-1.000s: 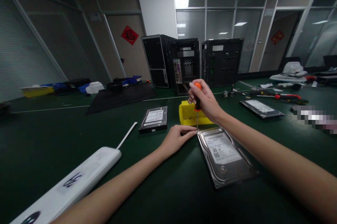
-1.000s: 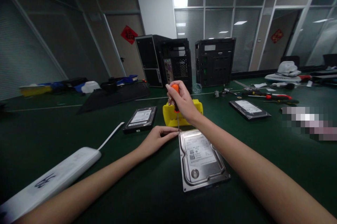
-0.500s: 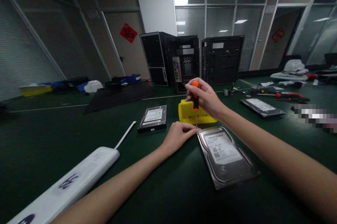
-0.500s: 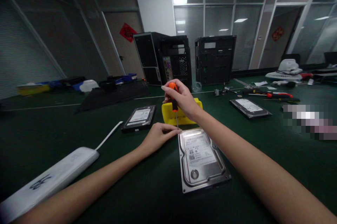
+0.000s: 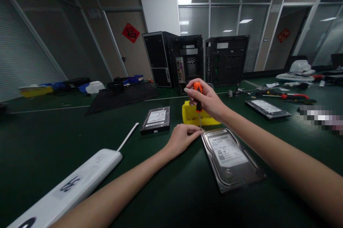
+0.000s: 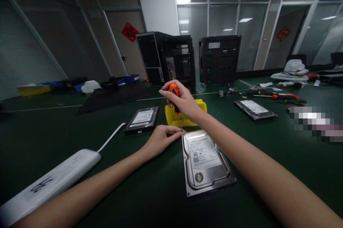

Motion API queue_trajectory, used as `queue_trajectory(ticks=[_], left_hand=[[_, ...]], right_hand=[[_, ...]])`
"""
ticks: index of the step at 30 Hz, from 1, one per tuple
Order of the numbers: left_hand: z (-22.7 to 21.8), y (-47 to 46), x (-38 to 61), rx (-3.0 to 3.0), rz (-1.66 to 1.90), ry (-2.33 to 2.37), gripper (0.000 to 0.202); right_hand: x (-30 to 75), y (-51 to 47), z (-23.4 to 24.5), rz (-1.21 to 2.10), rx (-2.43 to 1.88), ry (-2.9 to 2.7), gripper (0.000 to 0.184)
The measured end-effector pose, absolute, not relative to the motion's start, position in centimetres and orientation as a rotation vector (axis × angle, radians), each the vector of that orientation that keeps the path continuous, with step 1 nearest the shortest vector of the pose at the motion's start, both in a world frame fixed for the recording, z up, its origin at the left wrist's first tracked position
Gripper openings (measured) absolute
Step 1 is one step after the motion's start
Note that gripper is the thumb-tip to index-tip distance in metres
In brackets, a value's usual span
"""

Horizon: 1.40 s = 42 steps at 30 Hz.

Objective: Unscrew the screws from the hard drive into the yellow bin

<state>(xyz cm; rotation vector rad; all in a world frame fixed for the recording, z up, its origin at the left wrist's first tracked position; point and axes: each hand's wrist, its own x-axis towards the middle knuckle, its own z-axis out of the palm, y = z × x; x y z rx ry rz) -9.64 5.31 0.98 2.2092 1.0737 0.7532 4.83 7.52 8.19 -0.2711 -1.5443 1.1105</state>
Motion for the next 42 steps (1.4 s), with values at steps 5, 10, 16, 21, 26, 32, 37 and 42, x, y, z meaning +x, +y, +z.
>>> queue_trajectory(ticks=[5, 10, 16, 21, 26, 32, 37, 42], left_hand=[[1.12, 5.38, -9.65, 2.209, 0.752, 1.081, 0.032], [1.17, 5.34, -9.65, 2.204, 0.777, 1.112, 0.034], [1.23, 5.03, -9.55, 2.231, 0.79, 1.185, 0.034], [1.25, 4.97, -9.44, 2.256, 0.815, 1.258, 0.032], [1.14, 5.14, -9.41, 2.228, 0.827, 1.236, 0.032], [1.17, 5.14, -9.49, 2.123, 0.85, 1.128, 0.031], [1.15, 5.24, -9.48, 2.056, 0.84, 1.086, 0.03], [1.11, 5.37, -9.48, 2.071, 0.812, 1.052, 0.03]], right_hand=[[5.06, 7.57, 8.15, 1.09, -0.288, -1.544, 0.022], [5.08, 7.86, 7.93, 1.09, -0.287, -1.528, 0.023], [4.84, 7.57, 8.12, 1.098, -0.277, -1.524, 0.021], [4.75, 7.43, 8.3, 1.1, -0.27, -1.53, 0.021], [4.97, 7.5, 8.25, 1.092, -0.28, -1.526, 0.021], [5.14, 7.62, 8.08, 1.077, -0.286, -1.498, 0.022], [4.97, 7.41, 8.14, 1.081, -0.283, -1.483, 0.022], [5.18, 7.47, 8.12, 1.17, -0.236, -1.47, 0.018]])
